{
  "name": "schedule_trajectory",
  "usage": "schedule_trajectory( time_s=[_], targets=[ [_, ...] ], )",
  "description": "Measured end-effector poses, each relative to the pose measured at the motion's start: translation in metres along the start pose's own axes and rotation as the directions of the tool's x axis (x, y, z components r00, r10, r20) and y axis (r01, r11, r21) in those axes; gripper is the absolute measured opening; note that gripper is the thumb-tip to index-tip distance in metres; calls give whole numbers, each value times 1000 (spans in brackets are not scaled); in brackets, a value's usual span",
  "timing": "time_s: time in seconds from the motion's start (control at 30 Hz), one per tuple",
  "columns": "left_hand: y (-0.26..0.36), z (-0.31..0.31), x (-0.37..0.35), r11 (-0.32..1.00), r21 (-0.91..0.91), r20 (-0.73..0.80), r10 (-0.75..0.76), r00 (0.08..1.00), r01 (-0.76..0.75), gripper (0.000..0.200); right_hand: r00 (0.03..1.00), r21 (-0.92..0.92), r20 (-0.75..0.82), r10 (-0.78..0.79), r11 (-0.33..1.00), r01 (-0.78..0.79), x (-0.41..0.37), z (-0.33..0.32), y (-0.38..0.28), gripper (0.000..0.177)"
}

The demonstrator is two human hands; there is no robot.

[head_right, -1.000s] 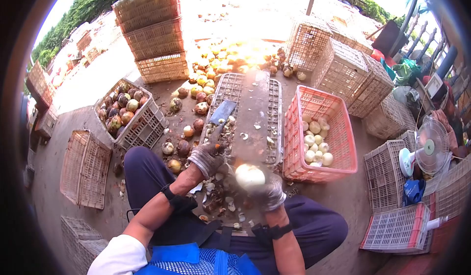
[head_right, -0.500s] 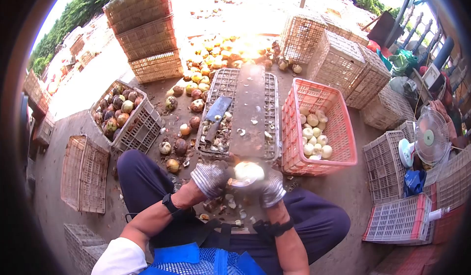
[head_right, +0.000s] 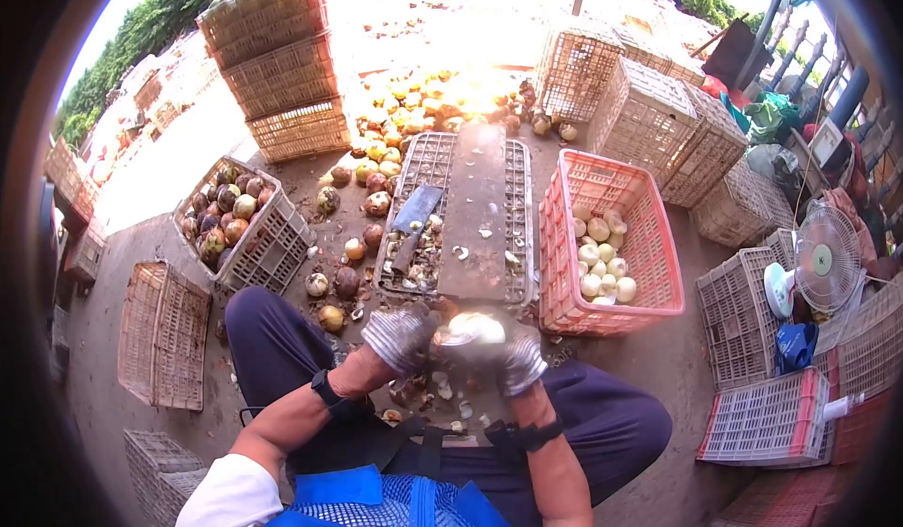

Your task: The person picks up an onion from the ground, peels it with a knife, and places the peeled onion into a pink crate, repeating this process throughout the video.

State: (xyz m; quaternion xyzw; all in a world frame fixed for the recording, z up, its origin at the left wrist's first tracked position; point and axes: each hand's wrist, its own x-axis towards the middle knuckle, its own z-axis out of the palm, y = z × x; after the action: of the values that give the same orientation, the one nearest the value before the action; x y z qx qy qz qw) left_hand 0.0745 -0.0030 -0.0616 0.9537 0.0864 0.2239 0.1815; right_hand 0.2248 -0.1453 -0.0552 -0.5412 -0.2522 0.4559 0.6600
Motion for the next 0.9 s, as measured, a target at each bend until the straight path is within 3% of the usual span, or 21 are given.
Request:
schedule_trajectory(
  time_s=[0.07, 0.13, 0.17, 0.27, 0.4, 0.5, 0.73, 0.83, 0.9],
  targets=[
    [-12, 10, 2, 989, 61, 149, -141, 979, 133, 28, 1000, 9, 0, 18, 1000, -18, -1, -2, 2, 75],
    [-22, 13, -2, 965, 49, 257, -263, 930, 259, 29, 997, -203, 27, -67, 977, 71, -1, -3, 7, 77],
    [-18, 8, -1, 960, -48, 206, -259, 944, 274, 31, 993, -306, 53, -106, 945, 118, 0, -2, 5, 79],
    [-5, -13, -2, 896, -356, 121, -238, 964, 266, 38, 1000, -90, -8, -11, 996, 10, 0, 4, -5, 81],
    [-2, -3, -7, 994, -97, 129, -32, 991, 44, 37, 1000, -60, -27, 16, 998, -18, 2, 1, -8, 85],
    [0, -1, -4, 985, -111, 201, -111, 973, 135, 39, 997, -118, -61, 37, 992, -44, -1, 6, -13, 85],
    [-9, 6, -6, 997, -5, 171, -78, 982, 80, 30, 998, -290, 43, 45, 956, -31, 6, 1, -16, 81],
    [-8, 6, -3, 993, -59, 129, -95, 987, 103, 28, 997, -151, 71, -15, 988, 26, 5, 4, -10, 79],
    [-1, 2, 1, 988, -75, 142, -121, 982, 133, 29, 999, -205, 39, -22, 978, 30, 4, 6, -13, 79]
  ],
)
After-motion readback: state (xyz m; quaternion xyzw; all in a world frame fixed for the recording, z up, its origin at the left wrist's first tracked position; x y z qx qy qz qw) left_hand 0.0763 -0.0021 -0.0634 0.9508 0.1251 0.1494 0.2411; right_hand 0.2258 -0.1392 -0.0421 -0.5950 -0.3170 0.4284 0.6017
